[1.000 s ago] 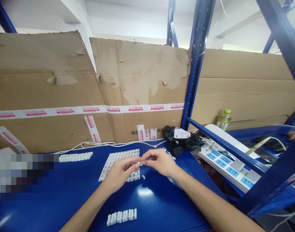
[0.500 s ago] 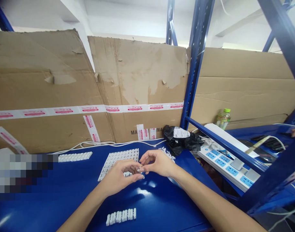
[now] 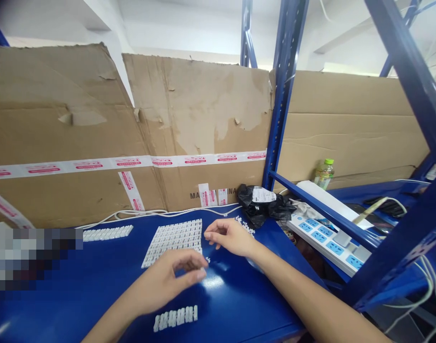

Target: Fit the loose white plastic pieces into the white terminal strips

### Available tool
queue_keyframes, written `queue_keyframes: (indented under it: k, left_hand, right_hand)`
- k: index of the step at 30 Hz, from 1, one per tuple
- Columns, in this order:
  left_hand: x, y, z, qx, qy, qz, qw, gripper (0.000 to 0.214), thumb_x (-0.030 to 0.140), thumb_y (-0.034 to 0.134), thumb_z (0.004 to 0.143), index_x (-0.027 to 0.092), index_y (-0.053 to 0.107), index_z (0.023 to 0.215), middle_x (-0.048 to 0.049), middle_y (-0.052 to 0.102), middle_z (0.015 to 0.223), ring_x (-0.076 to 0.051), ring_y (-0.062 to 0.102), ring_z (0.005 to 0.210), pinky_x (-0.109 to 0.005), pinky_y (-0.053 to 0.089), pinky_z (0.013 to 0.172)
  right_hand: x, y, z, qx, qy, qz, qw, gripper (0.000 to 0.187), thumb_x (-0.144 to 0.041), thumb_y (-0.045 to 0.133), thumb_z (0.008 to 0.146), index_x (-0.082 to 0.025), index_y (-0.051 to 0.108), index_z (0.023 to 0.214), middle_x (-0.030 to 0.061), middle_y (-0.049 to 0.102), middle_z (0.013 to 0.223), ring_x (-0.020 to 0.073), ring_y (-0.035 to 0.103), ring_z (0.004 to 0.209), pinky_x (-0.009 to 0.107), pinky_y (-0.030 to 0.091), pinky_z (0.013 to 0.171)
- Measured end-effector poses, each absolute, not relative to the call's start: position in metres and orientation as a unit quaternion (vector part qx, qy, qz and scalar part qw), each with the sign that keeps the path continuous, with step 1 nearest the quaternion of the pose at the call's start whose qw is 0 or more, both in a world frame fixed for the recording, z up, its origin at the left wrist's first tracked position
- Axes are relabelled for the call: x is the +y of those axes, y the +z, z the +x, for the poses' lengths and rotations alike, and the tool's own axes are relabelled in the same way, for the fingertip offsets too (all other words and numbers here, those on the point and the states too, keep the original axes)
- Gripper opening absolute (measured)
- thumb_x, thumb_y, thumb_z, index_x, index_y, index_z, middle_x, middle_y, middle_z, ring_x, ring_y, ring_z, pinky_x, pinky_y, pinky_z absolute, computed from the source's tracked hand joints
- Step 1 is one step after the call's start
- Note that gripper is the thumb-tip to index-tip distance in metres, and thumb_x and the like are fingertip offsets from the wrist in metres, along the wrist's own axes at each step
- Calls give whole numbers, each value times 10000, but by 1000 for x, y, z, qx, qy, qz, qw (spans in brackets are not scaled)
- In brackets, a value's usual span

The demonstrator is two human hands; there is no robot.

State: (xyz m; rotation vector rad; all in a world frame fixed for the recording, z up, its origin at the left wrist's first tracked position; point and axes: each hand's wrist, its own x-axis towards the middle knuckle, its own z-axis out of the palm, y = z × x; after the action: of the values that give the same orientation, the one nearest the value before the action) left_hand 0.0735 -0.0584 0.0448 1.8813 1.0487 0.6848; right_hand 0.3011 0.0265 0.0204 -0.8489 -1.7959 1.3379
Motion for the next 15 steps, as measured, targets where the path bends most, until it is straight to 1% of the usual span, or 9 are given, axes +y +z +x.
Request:
queue_keyframes:
  k: [3,6,8,13,15]
  left_hand:
    - [-82,48,83,432,212,784,392,107,364,757,915,306,846,924,9,824,927,-208,719,847,-290,513,792]
    - [-89,42,88,436,187,789,390,100,327,767,903,322,867,899,6,823,890,-210,723,816,-283,504,760]
    - [-88,35,89,437,187,784,398,113,335,762,902,322,875,900,-8,819,870,-226,729,832,-286,512,746]
    - [-87,26,88,439,210,768,416,130,346,753,896,323,877,865,-21,816,1037,-234,737,914,-285,549,762]
    - [-89,26,88,442,208,768,414,137,332,749,899,318,873,843,-19,808,1052,-224,738,909,-283,552,773]
  right_hand:
    - [24,17,298,-705,528,-317,352,403,-556,822,855,-169,762,947,20,727,776,142,665,661,279,574,649]
    - [24,13,297,-713,529,-311,338,394,-552,821,858,-176,769,964,16,726,776,147,673,680,283,585,659]
    - [24,13,297,-720,524,-312,332,392,-555,817,860,-181,773,970,19,735,785,152,678,689,287,589,663]
    - [24,13,299,-734,505,-317,325,380,-551,794,885,-184,777,982,22,744,799,147,659,665,278,575,633]
    - [24,12,300,-749,487,-319,317,352,-526,765,917,-185,777,1002,28,753,819,149,656,658,270,559,608]
